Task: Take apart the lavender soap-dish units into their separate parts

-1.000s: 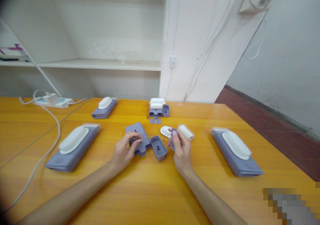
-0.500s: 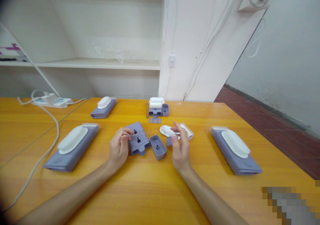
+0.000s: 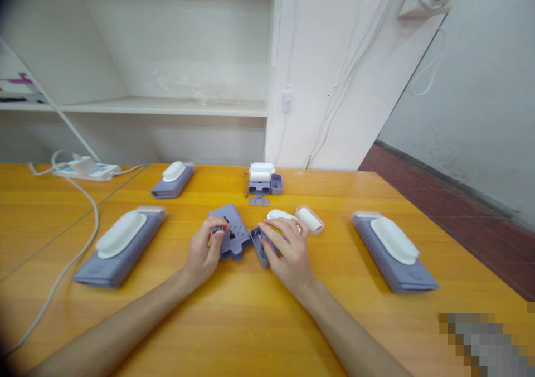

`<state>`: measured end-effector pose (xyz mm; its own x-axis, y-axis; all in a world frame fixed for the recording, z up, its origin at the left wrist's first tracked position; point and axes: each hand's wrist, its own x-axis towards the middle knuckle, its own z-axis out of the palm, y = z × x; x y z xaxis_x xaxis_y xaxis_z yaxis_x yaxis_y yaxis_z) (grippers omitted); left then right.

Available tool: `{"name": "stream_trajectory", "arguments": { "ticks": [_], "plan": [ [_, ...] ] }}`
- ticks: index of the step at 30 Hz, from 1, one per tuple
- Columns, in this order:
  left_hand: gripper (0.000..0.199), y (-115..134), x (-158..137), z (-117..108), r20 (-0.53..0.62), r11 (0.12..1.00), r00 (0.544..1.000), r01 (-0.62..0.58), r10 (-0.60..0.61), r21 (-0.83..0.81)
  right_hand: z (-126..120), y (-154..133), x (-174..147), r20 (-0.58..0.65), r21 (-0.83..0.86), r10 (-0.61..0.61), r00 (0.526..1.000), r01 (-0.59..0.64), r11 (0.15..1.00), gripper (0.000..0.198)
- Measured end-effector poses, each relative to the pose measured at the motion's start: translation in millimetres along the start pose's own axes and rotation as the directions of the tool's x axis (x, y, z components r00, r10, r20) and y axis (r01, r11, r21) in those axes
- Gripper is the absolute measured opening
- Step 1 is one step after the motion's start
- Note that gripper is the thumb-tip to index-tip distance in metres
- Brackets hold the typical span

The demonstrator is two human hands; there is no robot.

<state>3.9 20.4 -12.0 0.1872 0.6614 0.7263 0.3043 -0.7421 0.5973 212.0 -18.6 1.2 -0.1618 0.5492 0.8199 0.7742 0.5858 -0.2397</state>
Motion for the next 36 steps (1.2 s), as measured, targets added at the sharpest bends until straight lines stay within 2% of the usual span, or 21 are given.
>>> {"name": "stream_trajectory", "arguments": {
  "ticks": [4, 8, 12, 17, 20, 25, 29, 31, 34, 36],
  "plan": [
    [0.021, 0.8, 0.0, -1.5, -0.004, 0.999, 1.000, 0.024, -0.024, 0.024, 0.9, 5.7, -3.2, -0.047, -0.031, 0.008, 0.999, -0.010, 0.999, 0.037],
    [0.022, 0.6, 0.3, -1.7, -0.021, 0.999, 0.999, 0.042, -0.041, 0.019, 0.5, 8.6, -4.4, -0.088, -0.096, 0.085, 0.993, -0.093, 0.991, 0.036],
    [0.021, 0.9, 0.4, -1.3, -0.016, 0.999, 0.999, 0.040, -0.039, 0.012, 1.2, 9.7, -4.0, -0.102, -0.181, 0.146, 0.984, -0.162, 0.970, 0.029],
    [0.021, 0.7, 0.3, -1.4, -0.022, 0.999, 0.999, 0.042, -0.042, 0.023, 1.3, 8.3, -3.4, -0.087, -0.251, 0.210, 0.974, -0.225, 0.942, 0.030],
    [0.021, 0.8, 0.2, -1.5, -0.020, 0.999, 0.999, 0.043, -0.043, 0.023, -0.5, 6.3, -2.5, -0.101, -0.236, 0.221, 0.970, -0.239, 0.942, 0.032],
    [0.023, 0.9, 0.1, -1.8, -0.033, 0.999, 0.999, 0.034, -0.033, 0.026, -2.9, 4.7, -1.5, -0.120, -0.192, 0.199, 0.973, -0.220, 0.956, 0.052],
    [0.023, 2.0, 1.1, -1.9, -0.034, 0.998, 0.999, 0.037, -0.036, 0.046, -2.5, 4.8, -2.0, -0.101, -0.170, 0.194, 0.976, -0.208, 0.963, 0.055],
    [0.019, 3.2, 2.3, -1.5, -0.058, 0.998, 0.998, 0.031, -0.027, 0.057, -2.3, 4.7, -2.0, -0.111, -0.139, 0.194, 0.975, -0.209, 0.968, 0.053],
    [0.003, 5.1, 3.9, -0.2, -0.103, 0.997, 0.995, 0.026, -0.018, 0.077, -2.0, 3.8, -1.7, -0.131, -0.058, 0.210, 0.969, -0.219, 0.974, 0.040],
    [0.017, 5.7, 3.9, 0.9, -0.109, 0.995, 0.994, 0.021, -0.011, 0.093, -1.7, 3.3, -1.9, -0.133, -0.015, 0.226, 0.965, -0.230, 0.973, 0.028]
  ]
}}
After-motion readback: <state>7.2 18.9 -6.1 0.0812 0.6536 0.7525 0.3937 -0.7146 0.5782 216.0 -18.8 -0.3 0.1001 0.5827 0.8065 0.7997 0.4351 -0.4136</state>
